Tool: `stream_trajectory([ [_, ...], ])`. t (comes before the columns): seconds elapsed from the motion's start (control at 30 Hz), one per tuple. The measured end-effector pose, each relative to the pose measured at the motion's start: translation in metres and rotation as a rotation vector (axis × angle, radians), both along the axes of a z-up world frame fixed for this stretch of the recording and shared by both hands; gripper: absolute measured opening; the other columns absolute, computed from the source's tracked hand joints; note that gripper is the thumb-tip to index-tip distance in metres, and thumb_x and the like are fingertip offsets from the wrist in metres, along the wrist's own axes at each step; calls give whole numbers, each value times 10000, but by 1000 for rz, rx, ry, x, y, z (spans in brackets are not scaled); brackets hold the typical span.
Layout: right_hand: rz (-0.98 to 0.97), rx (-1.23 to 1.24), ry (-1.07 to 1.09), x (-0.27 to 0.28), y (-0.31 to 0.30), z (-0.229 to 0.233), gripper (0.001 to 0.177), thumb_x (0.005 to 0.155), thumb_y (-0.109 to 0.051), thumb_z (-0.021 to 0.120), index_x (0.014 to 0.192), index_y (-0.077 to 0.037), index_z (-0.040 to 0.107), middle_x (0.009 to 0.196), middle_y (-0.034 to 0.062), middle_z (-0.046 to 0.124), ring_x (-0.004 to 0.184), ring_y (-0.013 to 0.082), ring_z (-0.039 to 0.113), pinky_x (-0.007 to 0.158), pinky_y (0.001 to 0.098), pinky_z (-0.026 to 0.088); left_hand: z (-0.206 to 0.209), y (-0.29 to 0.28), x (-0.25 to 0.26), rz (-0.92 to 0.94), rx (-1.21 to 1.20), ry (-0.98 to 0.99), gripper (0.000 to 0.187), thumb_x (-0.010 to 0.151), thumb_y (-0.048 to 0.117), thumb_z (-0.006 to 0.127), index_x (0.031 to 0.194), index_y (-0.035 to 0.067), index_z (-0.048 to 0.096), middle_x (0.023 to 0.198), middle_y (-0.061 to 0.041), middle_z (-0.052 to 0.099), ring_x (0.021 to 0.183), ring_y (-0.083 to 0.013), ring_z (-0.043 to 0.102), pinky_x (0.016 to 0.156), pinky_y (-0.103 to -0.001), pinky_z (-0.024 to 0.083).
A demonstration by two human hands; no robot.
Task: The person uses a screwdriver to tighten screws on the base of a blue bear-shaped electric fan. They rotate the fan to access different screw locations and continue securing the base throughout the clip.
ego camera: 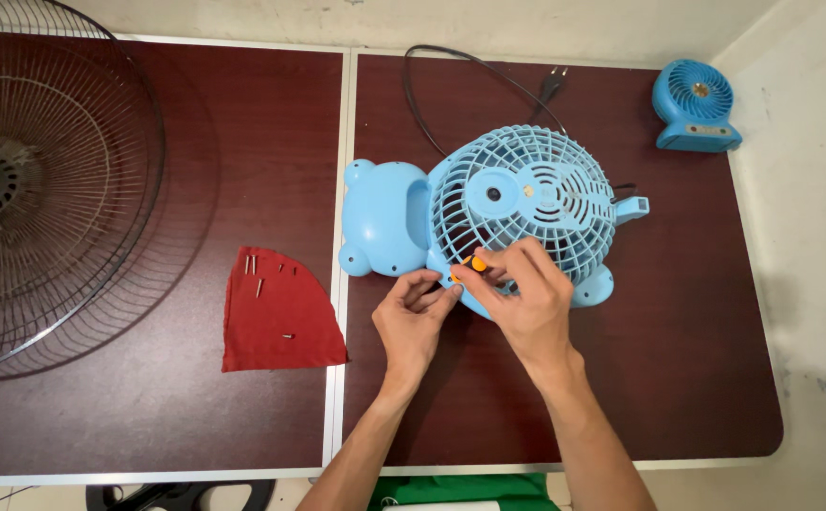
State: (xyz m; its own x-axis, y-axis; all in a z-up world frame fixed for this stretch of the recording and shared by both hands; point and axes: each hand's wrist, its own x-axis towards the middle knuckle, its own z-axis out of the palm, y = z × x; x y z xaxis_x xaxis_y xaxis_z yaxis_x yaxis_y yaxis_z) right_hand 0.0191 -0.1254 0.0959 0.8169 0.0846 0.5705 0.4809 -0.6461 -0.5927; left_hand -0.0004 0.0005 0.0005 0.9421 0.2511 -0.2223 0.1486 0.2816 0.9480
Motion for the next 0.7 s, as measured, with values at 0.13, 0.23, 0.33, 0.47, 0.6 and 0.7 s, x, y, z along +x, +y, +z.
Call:
stream_trajectory([
  [0.13,6,40,4,-1,-3,4,289,797,-61,907,994,7,707,908,71,681,755,135,725,640,240,604,3,3,-1,-23,47,-21,254,830,2,816,1041,-58,688,993,-134,770,905,-145,766,772,-250,624],
  [0.23,-50,99,20,-5,-10,4,260,834,-43,879,1013,16,701,963,88,703,813,143,737,679,246,630,7,4,-2,-53,103,-21,237,847,37,812,1035,-54,701,946,-123,777,909,-145,771,765,-251,629],
  [0.33,-65,330,91,-12,-28,-5,234,908,-37,810,1073,20,654,1017,88,702,890,143,736,748,276,664,10,4,-6,-57,171,8,238,856,83,807,1037,-41,714,946,-104,783,907,-143,777,755,-248,627],
  [0.47,-6,700,150,-14,-58,-29,172,1042,-58,677,1159,23,581,1059,95,669,943,152,700,796,335,682,13,4,-9,-58,205,25,264,860,127,796,1042,-37,699,971,-123,783,885,-159,772,729,-256,621],
  [0.6,-159,658,2,-14,-86,-51,164,1138,-91,639,1204,40,566,1081,138,674,954,163,658,830,300,574,14,4,-11,-162,250,63,381,895,206,779,1102,-38,572,1038,-173,780,910,-189,785,736,-285,632],
  [0.7,-32,979,18,-10,-100,-61,183,1133,-178,606,1195,-17,549,1160,96,651,1049,170,684,956,357,650,14,-6,-13,-247,177,54,563,889,234,791,1176,-38,389,1088,-229,745,907,-240,788,747,-329,653],
])
